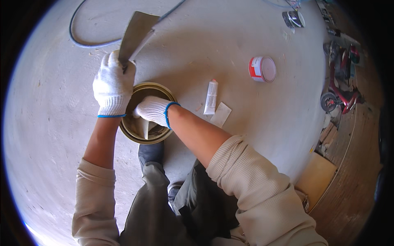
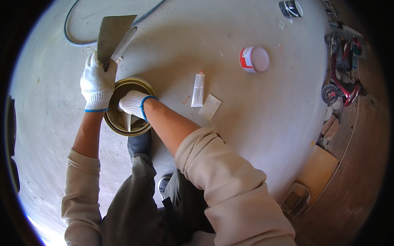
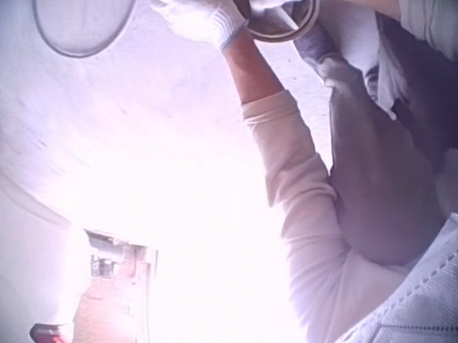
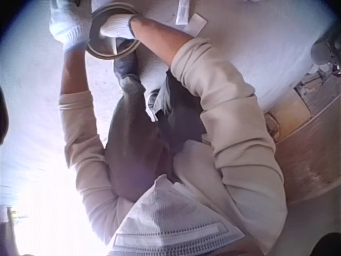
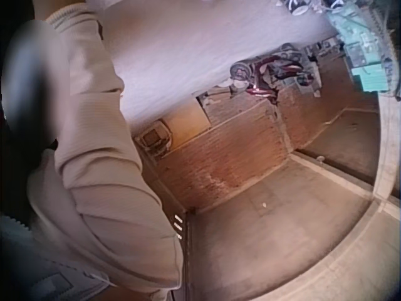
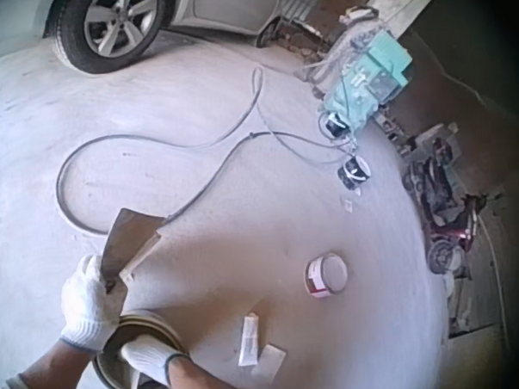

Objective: The person mixes body filler with a hardener on a mixing board, then uses a spreader to apply the filler to the rear quarter panel and bumper of a white car. The person smooths the filler across the surface to fill imperfections.

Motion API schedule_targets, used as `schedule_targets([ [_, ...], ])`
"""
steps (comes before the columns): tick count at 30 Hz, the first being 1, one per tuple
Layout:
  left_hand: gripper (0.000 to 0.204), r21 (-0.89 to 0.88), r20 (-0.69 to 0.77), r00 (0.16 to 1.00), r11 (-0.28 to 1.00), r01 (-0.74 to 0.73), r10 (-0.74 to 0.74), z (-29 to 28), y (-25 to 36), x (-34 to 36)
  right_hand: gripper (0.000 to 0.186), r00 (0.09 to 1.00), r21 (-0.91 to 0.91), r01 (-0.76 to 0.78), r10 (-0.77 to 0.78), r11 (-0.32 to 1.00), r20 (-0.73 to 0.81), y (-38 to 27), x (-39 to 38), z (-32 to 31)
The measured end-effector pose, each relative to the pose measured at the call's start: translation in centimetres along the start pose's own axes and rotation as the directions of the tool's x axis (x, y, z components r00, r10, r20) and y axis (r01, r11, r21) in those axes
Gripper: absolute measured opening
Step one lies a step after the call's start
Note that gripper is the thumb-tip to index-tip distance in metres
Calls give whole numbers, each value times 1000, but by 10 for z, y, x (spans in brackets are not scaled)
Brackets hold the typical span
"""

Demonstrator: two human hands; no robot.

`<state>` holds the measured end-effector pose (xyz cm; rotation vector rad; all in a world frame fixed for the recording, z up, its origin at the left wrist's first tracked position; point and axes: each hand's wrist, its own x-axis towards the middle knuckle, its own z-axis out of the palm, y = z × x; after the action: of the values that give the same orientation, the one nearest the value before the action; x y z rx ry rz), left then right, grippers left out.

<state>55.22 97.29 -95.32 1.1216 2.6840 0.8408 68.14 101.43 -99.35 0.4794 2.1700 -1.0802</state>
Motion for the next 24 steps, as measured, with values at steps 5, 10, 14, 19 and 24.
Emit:
schedule_targets([
  [5, 35, -5, 2, 1000, 1000, -14, 14, 1, 1, 0, 28, 964, -293, 157, -210, 943, -161, 6, 5, 20],
  [10, 40, 30, 44, 999, 1000, 3, -4, 3, -1, 2, 18, 912, -197, 135, -200, 971, -358, -2, 13, 25],
  [14, 39, 4, 16, 998, 998, -67, 67, 5, -1, 4, 23, 941, -299, 92, -181, 950, -285, -15, 15, 9],
  [19, 36, 41, -16, 997, 996, -79, 80, 5, -3, 4, 36, 895, 84, -109, 135, 990, -425, -27, -3, 3],
  [24, 38, 51, -12, 997, 996, -72, 73, 3, -4, 4, 29, 771, 57, -162, 162, 985, -616, -47, -33, -2],
])
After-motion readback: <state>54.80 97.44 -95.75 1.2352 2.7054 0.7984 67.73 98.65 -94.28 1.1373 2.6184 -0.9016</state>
